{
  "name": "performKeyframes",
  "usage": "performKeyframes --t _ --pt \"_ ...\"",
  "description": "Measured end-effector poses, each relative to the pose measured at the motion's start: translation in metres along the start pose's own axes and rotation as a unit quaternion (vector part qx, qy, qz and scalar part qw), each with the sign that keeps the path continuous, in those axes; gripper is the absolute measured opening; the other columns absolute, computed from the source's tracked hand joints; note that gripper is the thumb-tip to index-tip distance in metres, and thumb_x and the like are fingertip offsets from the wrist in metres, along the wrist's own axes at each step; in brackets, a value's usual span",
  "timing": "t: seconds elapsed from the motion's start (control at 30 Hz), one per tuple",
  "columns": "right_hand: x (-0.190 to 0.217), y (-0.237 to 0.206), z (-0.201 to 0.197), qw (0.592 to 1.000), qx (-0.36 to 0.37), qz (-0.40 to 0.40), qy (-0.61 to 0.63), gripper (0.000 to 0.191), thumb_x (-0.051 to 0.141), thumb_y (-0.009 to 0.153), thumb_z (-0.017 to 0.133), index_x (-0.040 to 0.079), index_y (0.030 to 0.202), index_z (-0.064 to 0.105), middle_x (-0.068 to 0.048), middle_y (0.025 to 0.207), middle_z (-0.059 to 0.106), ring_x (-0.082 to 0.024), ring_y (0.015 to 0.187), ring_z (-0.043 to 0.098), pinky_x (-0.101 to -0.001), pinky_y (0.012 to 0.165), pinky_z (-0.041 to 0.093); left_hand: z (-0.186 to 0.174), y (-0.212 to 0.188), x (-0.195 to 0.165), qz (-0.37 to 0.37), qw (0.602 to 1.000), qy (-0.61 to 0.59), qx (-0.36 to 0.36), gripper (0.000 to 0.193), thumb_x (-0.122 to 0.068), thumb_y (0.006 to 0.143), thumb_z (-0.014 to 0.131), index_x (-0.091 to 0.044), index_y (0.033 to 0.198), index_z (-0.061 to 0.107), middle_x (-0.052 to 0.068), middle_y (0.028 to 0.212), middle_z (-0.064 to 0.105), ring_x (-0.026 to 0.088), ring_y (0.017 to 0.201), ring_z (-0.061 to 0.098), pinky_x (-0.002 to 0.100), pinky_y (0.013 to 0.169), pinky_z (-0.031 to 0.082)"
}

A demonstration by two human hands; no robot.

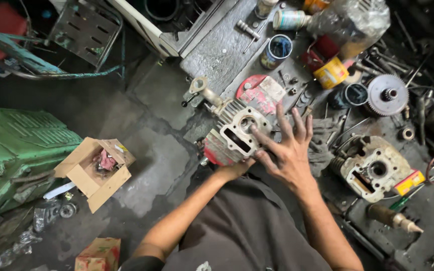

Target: The person uses a T-handle wrench to tighten bolts on a cylinder head clamped in a bench vise. They then remove the cylinder head, place it on the workbench, and handle a small metal component before returning the head to the vise.

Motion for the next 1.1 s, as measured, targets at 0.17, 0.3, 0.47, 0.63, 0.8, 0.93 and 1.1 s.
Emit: performKeyframes --t 0.17,0.3,0.47,0.63,0.8,0.93,1.1 --pt "-0.017 -0.026 -0.005 0.959 -0.263 -0.021 0.108 0.004 0.02 0.095 0.06 0.017 0.093 0.062 -0.006 0.123 0.066 -0.027 0.121 0.062 -0.0517 0.117 0.042 -0.017 0.003 -0.008 -0.048 0.997 0.015 -0.054 0.048 -0.043 0.106 0.045 -0.014 0.142 0.058 0.007 0.142 0.062 0.024 0.134 0.055 0.04 0.113 0.038" --pt "-0.043 -0.028 0.03 0.868 -0.171 0.294 0.361 0.02 0.02 0.103 0.056 0.003 0.107 0.065 -0.012 0.115 0.064 -0.026 0.102 0.061 -0.041 0.093 0.05 -0.009 -0.004 -0.003 -0.061 0.963 -0.21 -0.155 0.053 -0.044 0.107 0.044 -0.01 0.147 0.05 0.008 0.149 0.053 0.023 0.138 0.048 0.04 0.116 0.034" --pt "-0.036 -0.016 0.093 0.886 -0.112 0.32 0.317 0.049 0.021 0.105 0.043 -0.002 0.148 0.041 -0.02 0.148 0.046 -0.033 0.139 0.041 -0.0423 0.119 0.031 0.019 0.011 -0.022 0.0 0.812 -0.569 -0.132 0.061 -0.045 0.108 0.043 -0.005 0.154 0.04 0.01 0.157 0.043 0.023 0.143 0.039 0.039 0.12 0.03" --pt "-0.002 -0.035 0.111 0.917 -0.068 0.298 0.256 0.071 0.014 0.103 0.03 0.001 0.167 0.004 -0.022 0.176 -0.003 -0.035 0.163 -0.008 -0.0481 0.129 -0.002 0.003 0.056 -0.062 0.085 0.734 -0.673 0.036 0.07 -0.05 0.104 0.04 -0.013 0.161 0.023 0.001 0.166 0.028 0.016 0.152 0.026 0.038 0.125 0.023" --pt "-0.016 -0.016 0.108 0.9 -0.092 0.352 0.239 0.067 0.037 0.111 0.023 0.007 0.167 0.002 -0.017 0.175 -0.011 -0.036 0.161 -0.017 -0.0548 0.127 -0.011 0.01 0.042 -0.07 0.039 0.598 -0.8 0.042 0.072 -0.051 0.104 0.033 -0.01 0.162 0.017 0.006 0.168 0.019 0.023 0.149 0.024 0.041 0.123 0.018" --pt "-0.029 -0.013 0.109 0.9 -0.158 0.35 0.205 0.073 0.043 0.109 0.02 0.007 0.167 -0.006 -0.016 0.172 -0.019 -0.036 0.155 -0.026 -0.0566 0.119 -0.021 0.024 0.026 -0.057 0.024 0.747 -0.652 -0.127 0.076 -0.051 0.108 0.031 -0.003 0.165 0.016 0.009 0.173 0.014 0.018 0.155 0.017 0.035 0.126 0.013" --pt "-0.013 -0.029 0.124 0.912 -0.077 0.308 0.259 0.069 0.047 0.112 0.016 0.008 0.166 0.001 -0.015 0.174 -0.013 -0.038 0.159 -0.018 -0.0551 0.126 -0.011 0.03 0.042 -0.051 0.092 0.654 -0.749 0.057 0.078 -0.053 0.11 0.033 0.0 0.165 0.017 0.014 0.172 0.018 0.025 0.154 0.021 0.038 0.127 0.017"
Point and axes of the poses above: each hand's wrist, its own y-axis towards the middle knuckle, its own z-axis out of the palm, x = y × z, the point moved 2 cm from there along y, towards the middle knuckle
